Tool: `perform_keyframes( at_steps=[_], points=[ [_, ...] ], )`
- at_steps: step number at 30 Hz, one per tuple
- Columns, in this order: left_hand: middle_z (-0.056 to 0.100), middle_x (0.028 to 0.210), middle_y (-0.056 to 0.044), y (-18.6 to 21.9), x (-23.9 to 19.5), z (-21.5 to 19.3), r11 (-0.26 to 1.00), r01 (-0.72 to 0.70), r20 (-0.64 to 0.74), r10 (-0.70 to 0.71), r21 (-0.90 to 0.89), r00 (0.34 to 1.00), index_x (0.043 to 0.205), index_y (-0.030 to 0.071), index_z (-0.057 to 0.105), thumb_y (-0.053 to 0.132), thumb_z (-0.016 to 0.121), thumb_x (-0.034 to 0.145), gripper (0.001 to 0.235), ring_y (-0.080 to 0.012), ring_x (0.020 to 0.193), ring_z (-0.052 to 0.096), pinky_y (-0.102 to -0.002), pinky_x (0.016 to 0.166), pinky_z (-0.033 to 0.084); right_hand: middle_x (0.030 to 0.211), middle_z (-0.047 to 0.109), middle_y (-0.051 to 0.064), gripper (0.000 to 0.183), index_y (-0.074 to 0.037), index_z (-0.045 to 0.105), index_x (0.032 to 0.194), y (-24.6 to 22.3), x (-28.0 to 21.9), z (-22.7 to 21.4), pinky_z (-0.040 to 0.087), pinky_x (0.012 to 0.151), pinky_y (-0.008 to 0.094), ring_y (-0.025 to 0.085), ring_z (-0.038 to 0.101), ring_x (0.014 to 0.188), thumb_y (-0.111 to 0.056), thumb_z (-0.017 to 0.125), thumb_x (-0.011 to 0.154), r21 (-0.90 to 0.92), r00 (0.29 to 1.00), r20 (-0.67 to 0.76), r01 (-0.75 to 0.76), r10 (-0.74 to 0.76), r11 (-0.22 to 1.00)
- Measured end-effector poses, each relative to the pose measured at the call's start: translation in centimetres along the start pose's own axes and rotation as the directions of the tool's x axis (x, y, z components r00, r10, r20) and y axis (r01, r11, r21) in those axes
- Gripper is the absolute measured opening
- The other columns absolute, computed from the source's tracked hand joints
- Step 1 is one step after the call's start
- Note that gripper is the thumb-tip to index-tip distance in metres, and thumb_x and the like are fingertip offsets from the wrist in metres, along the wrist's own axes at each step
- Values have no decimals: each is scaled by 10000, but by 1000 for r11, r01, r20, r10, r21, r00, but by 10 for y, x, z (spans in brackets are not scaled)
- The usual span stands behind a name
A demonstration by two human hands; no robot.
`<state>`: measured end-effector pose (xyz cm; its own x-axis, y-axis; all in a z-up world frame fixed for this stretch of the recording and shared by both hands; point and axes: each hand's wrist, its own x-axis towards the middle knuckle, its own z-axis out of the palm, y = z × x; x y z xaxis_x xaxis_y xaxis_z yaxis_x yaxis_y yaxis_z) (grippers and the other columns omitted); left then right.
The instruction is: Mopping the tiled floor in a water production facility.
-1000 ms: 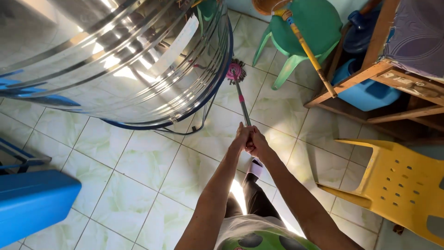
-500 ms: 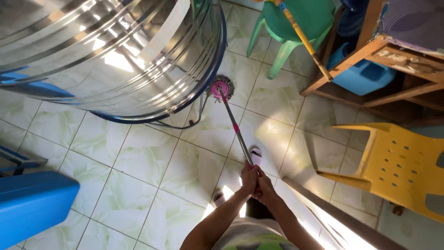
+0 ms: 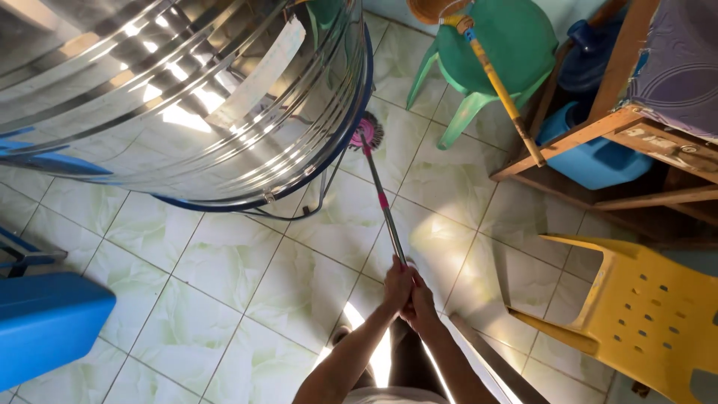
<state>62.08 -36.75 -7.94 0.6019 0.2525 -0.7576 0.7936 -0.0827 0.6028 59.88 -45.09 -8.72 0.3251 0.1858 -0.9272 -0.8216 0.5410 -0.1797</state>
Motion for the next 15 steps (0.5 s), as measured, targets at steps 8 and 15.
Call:
perform_keyframes(
  at_steps=[8,15],
  points=[
    [694,911,-206,-40,-3,4,985,-147,12,146,95,989,1267,65,571,254,621,851,460,-361,842,686,-460,749,547,668,561,22,345,-312,578,1376,6,-51,22,338,362,286,128,430,425,-294,397,1083,85,993,-113,-26,35,996],
    [727,921,-247,41,60,-34,991,63,126,-78,115,989,1188,1,634,333,554,904,445,-424,902,740,-521,756,593,596,493,-39,269,-273,649,1222,7,63,32,305,310,259,84,414,389,-268,463,1028,126,967,128,204,-220,971]
  ],
)
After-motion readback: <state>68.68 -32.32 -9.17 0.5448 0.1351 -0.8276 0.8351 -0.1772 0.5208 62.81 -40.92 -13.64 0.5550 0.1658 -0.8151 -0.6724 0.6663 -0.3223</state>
